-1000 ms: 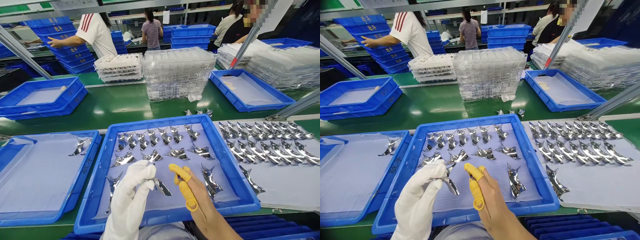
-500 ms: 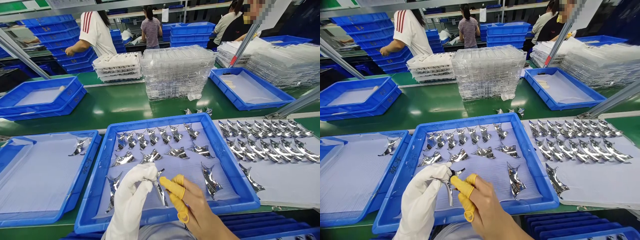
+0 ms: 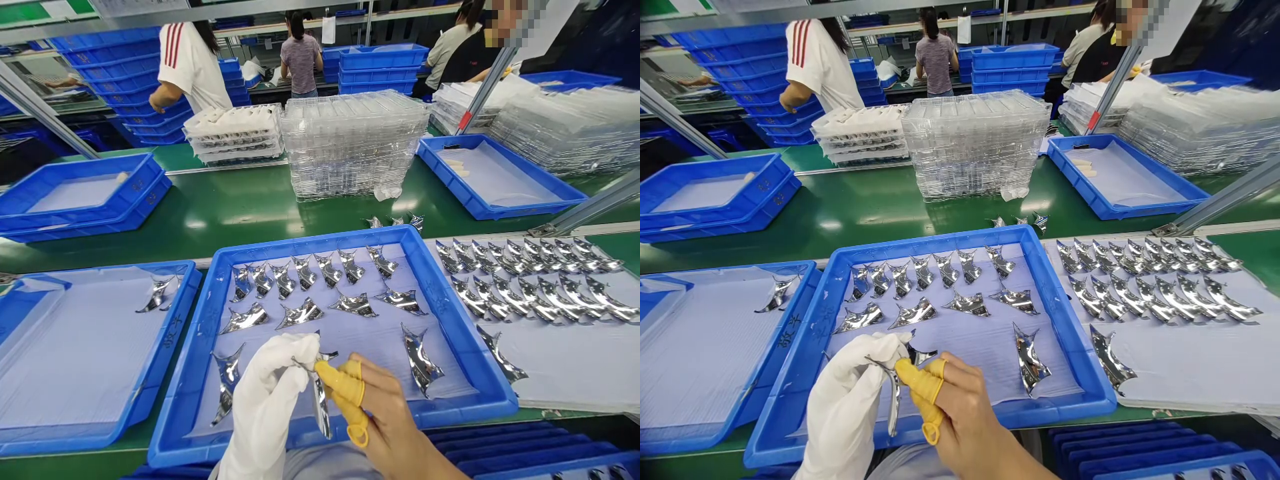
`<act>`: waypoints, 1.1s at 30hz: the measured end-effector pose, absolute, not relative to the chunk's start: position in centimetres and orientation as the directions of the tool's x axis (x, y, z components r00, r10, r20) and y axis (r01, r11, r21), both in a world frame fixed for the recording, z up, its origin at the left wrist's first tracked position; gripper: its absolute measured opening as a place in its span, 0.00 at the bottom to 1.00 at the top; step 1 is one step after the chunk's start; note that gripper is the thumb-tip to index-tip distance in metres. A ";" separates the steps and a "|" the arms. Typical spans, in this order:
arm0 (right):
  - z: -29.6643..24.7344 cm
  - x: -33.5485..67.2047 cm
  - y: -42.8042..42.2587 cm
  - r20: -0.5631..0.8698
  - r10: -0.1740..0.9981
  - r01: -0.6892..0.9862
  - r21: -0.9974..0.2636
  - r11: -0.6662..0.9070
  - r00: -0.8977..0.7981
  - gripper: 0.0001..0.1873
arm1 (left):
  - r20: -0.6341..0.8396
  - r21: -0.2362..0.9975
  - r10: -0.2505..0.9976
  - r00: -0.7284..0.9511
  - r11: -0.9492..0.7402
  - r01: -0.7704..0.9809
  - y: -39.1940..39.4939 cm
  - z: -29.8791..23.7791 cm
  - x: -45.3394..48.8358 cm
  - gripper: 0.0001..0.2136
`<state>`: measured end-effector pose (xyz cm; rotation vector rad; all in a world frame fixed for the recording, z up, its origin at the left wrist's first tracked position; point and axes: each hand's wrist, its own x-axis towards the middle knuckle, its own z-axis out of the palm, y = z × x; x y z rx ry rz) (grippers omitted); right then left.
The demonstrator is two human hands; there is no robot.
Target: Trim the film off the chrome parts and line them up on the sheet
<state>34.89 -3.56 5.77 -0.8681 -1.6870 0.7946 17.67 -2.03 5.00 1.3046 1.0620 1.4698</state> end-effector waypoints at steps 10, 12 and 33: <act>5.3 33.9 -3.8 0.409 0.907 0.135 -0.897 0.420 -0.103 0.18 | 0.277 0.961 0.960 -0.047 -0.276 0.011 -2.1 4.6 17.9 0.09; 5.4 33.8 -3.8 0.359 0.928 0.076 -0.927 0.367 -0.103 0.18 | 0.287 0.958 0.957 -0.032 -0.286 0.018 -2.0 4.7 17.9 0.09; 5.4 34.1 -3.4 0.514 0.848 0.206 -0.823 0.530 -0.130 0.20 | 0.087 0.981 0.996 0.030 -0.080 -0.177 -2.4 3.8 17.9 0.08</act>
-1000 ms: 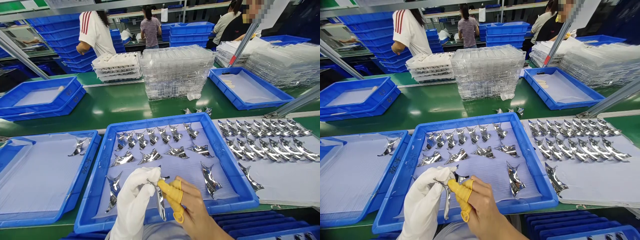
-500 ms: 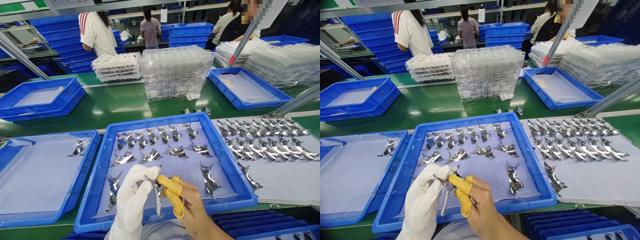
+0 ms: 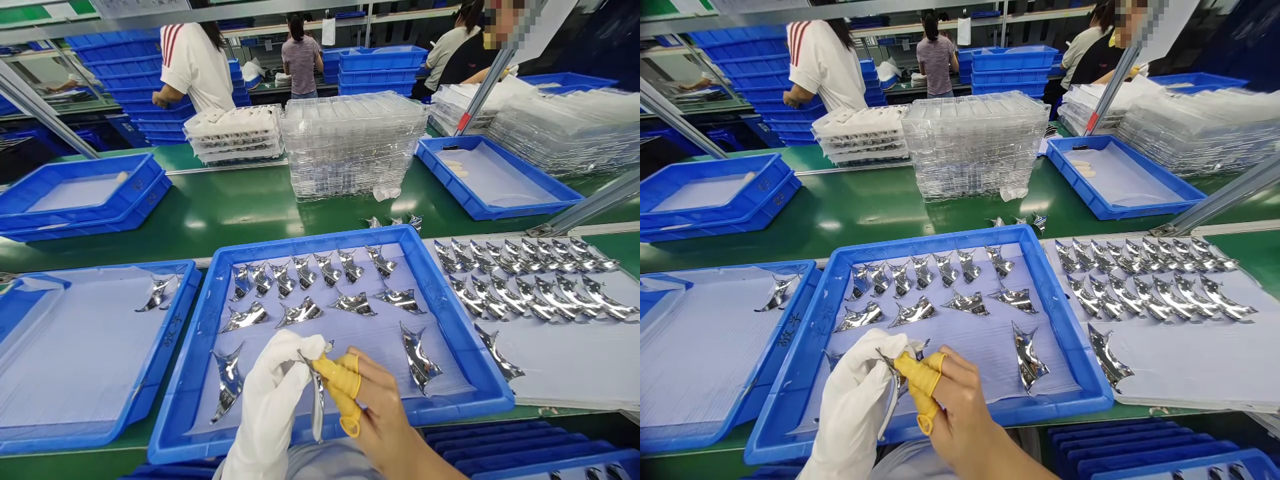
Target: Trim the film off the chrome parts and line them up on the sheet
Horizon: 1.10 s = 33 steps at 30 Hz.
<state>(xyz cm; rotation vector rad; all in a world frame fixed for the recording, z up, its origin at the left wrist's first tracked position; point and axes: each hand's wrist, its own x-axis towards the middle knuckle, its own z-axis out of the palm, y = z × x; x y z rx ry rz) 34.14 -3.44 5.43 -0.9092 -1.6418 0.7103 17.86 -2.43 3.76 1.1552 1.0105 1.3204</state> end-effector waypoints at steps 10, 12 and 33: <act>5.4 33.8 -3.8 0.320 0.945 -0.015 -0.947 0.320 -0.070 0.16 | 0.149 0.979 0.989 -0.012 -0.149 -0.136 -2.1 4.7 18.1 0.09; 5.3 34.0 -3.8 0.325 0.942 -0.023 -0.946 0.324 -0.088 0.17 | 0.168 0.977 0.986 -0.006 -0.168 -0.129 -2.0 5.0 18.0 0.09; 5.1 33.5 -3.8 0.488 0.867 0.208 -0.842 0.498 -0.101 0.25 | 0.114 0.988 0.993 -0.003 -0.113 -0.108 -2.0 4.4 17.8 0.08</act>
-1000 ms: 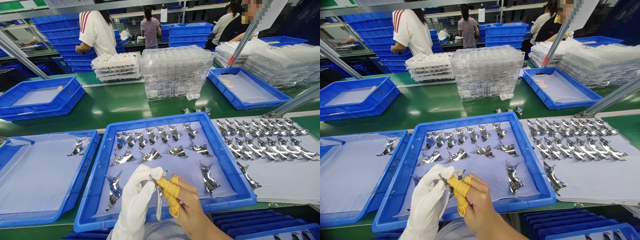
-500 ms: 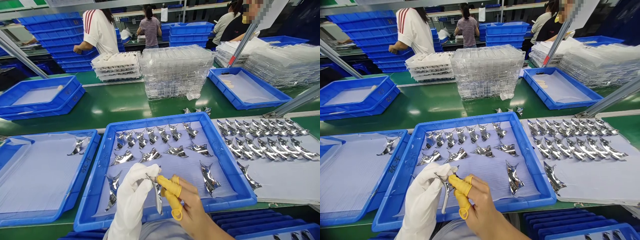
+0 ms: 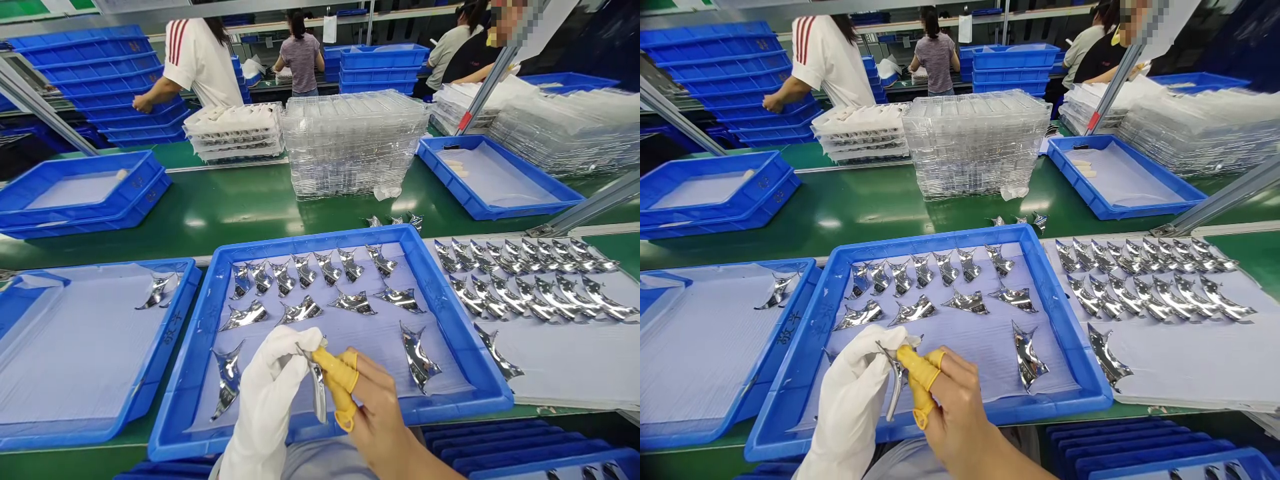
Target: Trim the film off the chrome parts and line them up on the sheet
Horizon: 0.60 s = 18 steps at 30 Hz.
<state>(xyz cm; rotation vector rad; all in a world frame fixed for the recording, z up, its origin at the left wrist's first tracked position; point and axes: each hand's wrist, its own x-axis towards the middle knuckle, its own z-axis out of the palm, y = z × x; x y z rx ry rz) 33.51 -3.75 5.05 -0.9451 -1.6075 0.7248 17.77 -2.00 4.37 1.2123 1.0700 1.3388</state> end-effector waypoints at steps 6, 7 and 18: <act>4.7 33.3 -3.9 0.389 0.921 0.132 -0.913 0.387 -0.010 0.22 | 0.159 0.983 0.987 -0.009 -0.159 -0.087 -1.9 4.3 17.8 0.09; 4.6 33.4 -3.9 0.380 0.925 0.113 -0.919 0.377 0.006 0.21 | 0.162 0.983 0.987 -0.008 -0.162 -0.090 -1.9 4.4 17.8 0.09; 3.2 34.0 -4.1 0.654 0.748 0.467 -0.629 0.621 -0.113 0.12 | -0.062 0.970 0.981 -0.182 0.016 -0.242 -1.5 5.6 18.6 0.10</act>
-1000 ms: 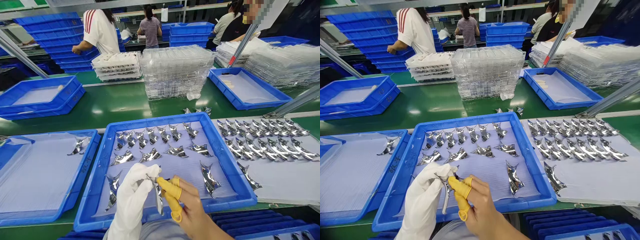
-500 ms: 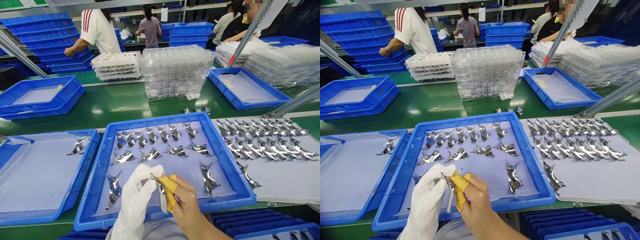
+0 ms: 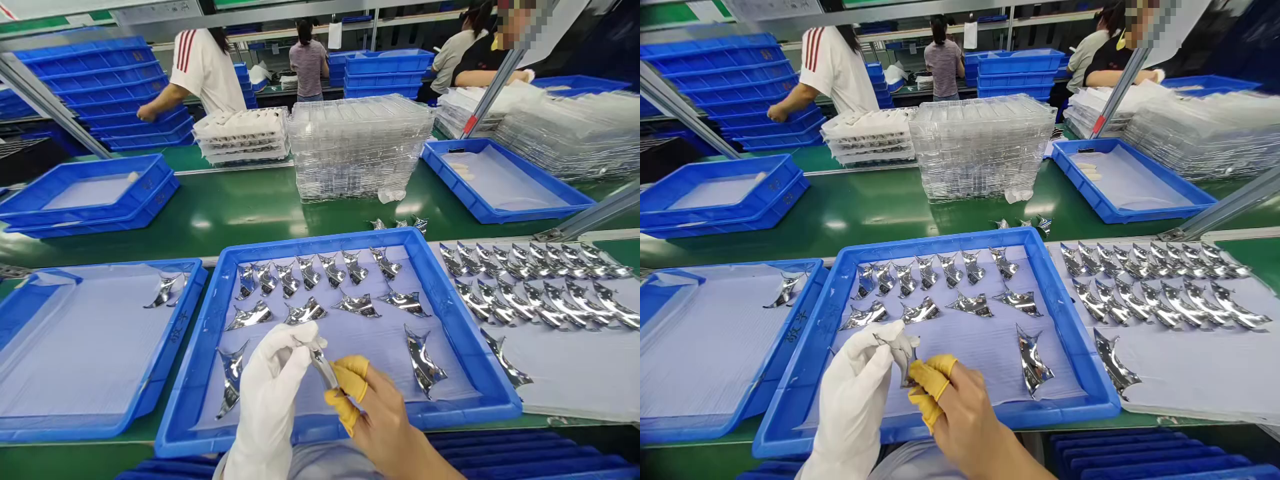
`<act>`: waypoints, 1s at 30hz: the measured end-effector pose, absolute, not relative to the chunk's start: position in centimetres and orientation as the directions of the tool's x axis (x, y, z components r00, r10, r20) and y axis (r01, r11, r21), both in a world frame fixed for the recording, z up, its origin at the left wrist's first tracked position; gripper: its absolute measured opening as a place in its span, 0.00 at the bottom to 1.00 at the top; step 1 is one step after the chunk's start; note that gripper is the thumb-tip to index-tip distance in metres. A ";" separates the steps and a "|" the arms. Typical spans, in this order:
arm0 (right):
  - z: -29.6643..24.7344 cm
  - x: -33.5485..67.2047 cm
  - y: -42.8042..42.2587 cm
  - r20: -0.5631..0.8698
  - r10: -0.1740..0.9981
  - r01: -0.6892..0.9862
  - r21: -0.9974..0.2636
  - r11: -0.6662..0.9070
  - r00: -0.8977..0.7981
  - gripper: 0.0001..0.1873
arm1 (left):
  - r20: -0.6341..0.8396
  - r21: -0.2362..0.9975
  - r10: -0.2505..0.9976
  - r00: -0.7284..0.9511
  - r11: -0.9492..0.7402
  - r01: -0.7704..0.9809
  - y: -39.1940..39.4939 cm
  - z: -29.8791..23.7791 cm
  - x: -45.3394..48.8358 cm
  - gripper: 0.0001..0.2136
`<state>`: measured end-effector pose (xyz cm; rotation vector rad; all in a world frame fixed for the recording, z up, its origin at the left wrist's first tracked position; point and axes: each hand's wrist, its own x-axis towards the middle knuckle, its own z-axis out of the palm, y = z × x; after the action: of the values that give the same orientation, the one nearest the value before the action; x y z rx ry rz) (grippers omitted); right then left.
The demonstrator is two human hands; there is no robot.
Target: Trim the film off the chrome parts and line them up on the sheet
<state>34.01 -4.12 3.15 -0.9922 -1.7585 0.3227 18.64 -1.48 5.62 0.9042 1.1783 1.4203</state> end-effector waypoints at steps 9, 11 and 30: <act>3.8 34.7 -4.1 0.666 0.744 0.535 -0.611 0.584 -0.051 0.09 | -0.086 0.982 0.959 -0.270 0.036 -0.185 -1.1 5.7 18.3 0.16; 4.1 34.9 -4.1 0.644 0.764 0.510 -0.643 0.571 -0.045 0.10 | -0.023 0.990 0.957 -0.288 -0.019 -0.142 -0.9 5.8 18.0 0.17; 3.3 34.9 -3.2 0.478 0.875 0.243 -0.842 0.482 -0.078 0.13 | 0.405 0.914 0.868 -0.286 -0.380 0.142 -2.0 7.7 19.1 0.06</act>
<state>34.91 -3.21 3.34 -0.9890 -1.6012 0.7002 19.10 -2.03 7.67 1.4094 1.2842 1.7204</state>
